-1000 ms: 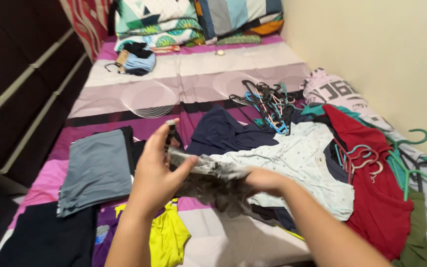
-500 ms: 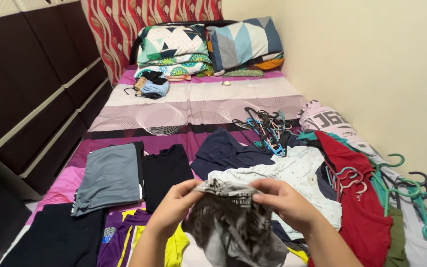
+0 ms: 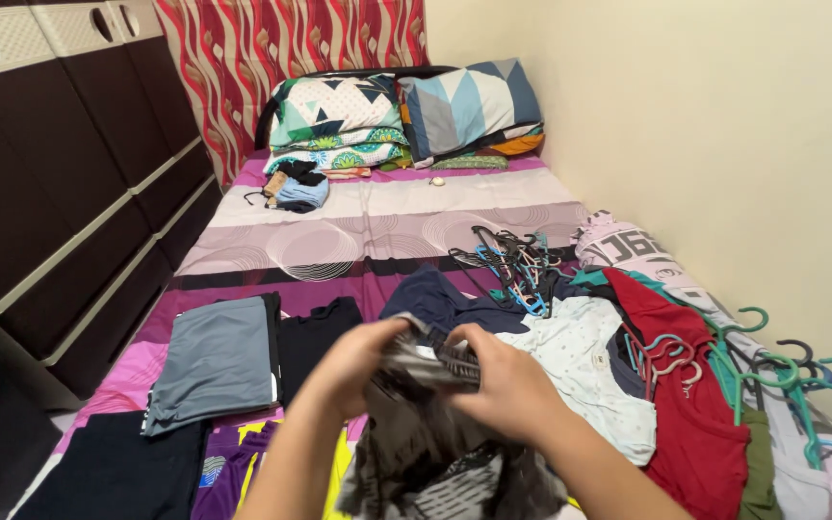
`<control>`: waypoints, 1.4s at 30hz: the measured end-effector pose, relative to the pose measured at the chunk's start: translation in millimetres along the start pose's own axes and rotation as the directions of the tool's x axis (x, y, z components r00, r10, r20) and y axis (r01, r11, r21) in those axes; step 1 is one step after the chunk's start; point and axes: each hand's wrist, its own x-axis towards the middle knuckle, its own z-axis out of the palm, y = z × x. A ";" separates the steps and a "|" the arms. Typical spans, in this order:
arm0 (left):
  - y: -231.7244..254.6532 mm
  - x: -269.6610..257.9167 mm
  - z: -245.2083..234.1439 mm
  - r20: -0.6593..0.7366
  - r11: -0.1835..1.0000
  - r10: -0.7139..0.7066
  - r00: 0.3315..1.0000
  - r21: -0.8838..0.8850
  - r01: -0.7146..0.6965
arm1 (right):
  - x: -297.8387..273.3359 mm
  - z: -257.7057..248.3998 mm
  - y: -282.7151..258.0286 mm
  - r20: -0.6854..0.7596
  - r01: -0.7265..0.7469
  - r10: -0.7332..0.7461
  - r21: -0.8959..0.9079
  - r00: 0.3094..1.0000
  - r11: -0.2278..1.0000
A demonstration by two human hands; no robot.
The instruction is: Folding various articles of clothing such as t-shirts, jerseys, and underwear on a bed.
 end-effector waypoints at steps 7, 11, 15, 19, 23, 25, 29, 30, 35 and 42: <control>22.3 -19.6 -36.5 0.358 0.901 0.364 0.860 0.096 -0.422 | 13.8 -15.6 92.8 0.575 -0.549 0.471 -0.044 0.669 0.835; -101.9 40.7 -100.8 0.118 0.328 0.112 0.987 0.933 -0.149 | 4.4 -40.6 59.8 0.478 -0.474 -0.011 0.867 0.878 -0.158; -251.0 83.1 -111.6 0.231 0.153 -0.109 0.967 0.965 -0.213 | 1.4 -28.2 44.3 0.405 -0.388 -0.046 0.830 0.913 -0.401; -288.6 51.3 -62.6 0.203 0.831 -0.094 0.975 0.556 -0.036 | -16.2 -7.9 54.9 0.419 -0.432 -0.132 0.788 0.898 -0.438; -155.5 29.0 20.5 0.203 0.855 -0.130 0.970 -0.472 0.213 | -44.9 -25.9 108.5 0.501 -0.500 -0.086 0.865 0.861 0.039; -93.9 11.1 22.1 0.206 0.688 -0.134 0.969 -0.685 0.241 | -45.2 -8.3 152.9 0.584 -0.532 -0.065 0.774 0.809 0.342; -61.8 5.4 31.1 0.588 0.730 0.096 0.803 -0.590 0.345 | -51.3 36.6 204.1 0.650 -0.676 0.233 0.597 0.723 0.431; -58.8 10.3 30.5 0.661 0.736 0.001 0.751 -0.509 0.447 | -44.8 32.3 199.5 0.610 -0.641 0.205 0.699 0.766 0.317; -10.0 -13.8 -45.3 0.365 0.903 -0.057 0.929 -0.378 0.204 | 10.0 -52.1 67.0 0.528 -0.521 -0.031 0.823 0.848 -0.228; -6.8 -19.0 -71.5 0.327 0.908 -0.350 0.878 -0.114 0.404 | 62.0 -133.0 21.9 0.896 -0.589 0.379 -0.181 0.230 0.787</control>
